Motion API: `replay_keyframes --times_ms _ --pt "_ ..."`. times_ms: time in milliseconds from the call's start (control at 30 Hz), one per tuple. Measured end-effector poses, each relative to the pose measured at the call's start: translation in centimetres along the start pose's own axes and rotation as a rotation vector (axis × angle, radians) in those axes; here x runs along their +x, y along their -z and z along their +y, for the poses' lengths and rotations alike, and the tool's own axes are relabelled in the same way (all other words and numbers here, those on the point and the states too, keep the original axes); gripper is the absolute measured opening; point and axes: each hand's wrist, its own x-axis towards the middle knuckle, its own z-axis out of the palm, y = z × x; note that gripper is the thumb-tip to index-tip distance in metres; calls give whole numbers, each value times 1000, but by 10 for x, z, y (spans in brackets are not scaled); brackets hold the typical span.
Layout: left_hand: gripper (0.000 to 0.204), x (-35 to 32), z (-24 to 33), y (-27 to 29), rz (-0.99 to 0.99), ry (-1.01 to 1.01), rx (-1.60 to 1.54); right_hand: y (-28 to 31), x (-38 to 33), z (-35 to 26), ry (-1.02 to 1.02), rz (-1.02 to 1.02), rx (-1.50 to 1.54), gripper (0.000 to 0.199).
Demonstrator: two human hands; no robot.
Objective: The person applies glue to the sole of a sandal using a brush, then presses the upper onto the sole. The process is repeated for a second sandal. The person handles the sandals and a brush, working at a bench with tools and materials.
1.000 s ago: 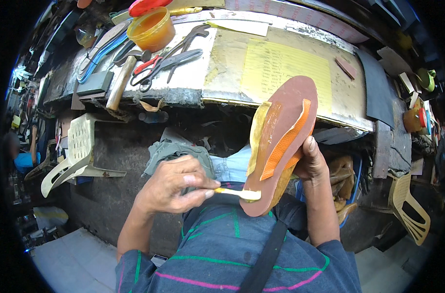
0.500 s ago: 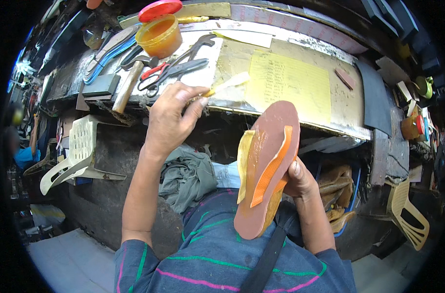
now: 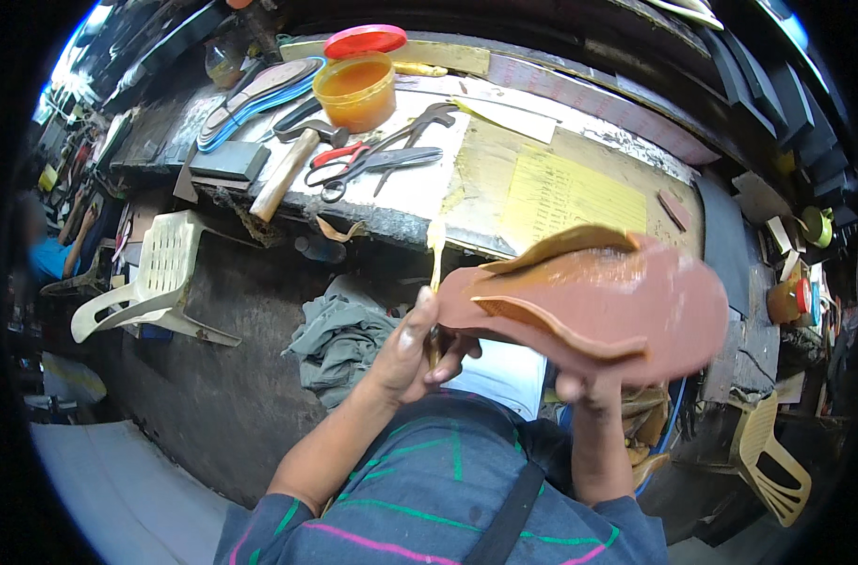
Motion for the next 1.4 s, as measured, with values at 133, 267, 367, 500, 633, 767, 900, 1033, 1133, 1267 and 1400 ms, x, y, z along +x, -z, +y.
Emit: replay_keyframes --times_ms 133,267,367,500,633,767,900,1033,1133,1267,1400 --pt "61 10 29 -18 103 -99 23 1 -12 -46 -449 -132 305 79" --pt "65 25 68 -18 -15 -245 240 -2 -14 -27 -766 -125 985 99" --pt "63 44 107 -15 -222 -316 506 5 -7 -6 -793 -405 1507 110" --pt "56 74 132 -24 -338 -286 625 -6 -14 -4 -951 -280 1311 113" --pt "64 74 129 -28 -83 -522 846 -22 -16 7 -842 -135 1060 112" --pt "47 33 177 -4 300 -608 1259 -20 -13 27 -888 179 1007 103" --pt "20 -8 251 17 493 -872 1832 -14 -12 31 -808 130 1077 89" --pt "20 4 306 18 599 -779 2427 -8 -9 30 -723 119 991 82" --pt "23 40 328 16 567 -617 2627 -5 -8 29 -730 160 1101 79" --pt "24 99 329 21 518 -485 2708 0 -8 25 -688 204 1025 80" --pt "24 109 330 19 462 -322 2726 5 -7 22 -657 216 1005 79"
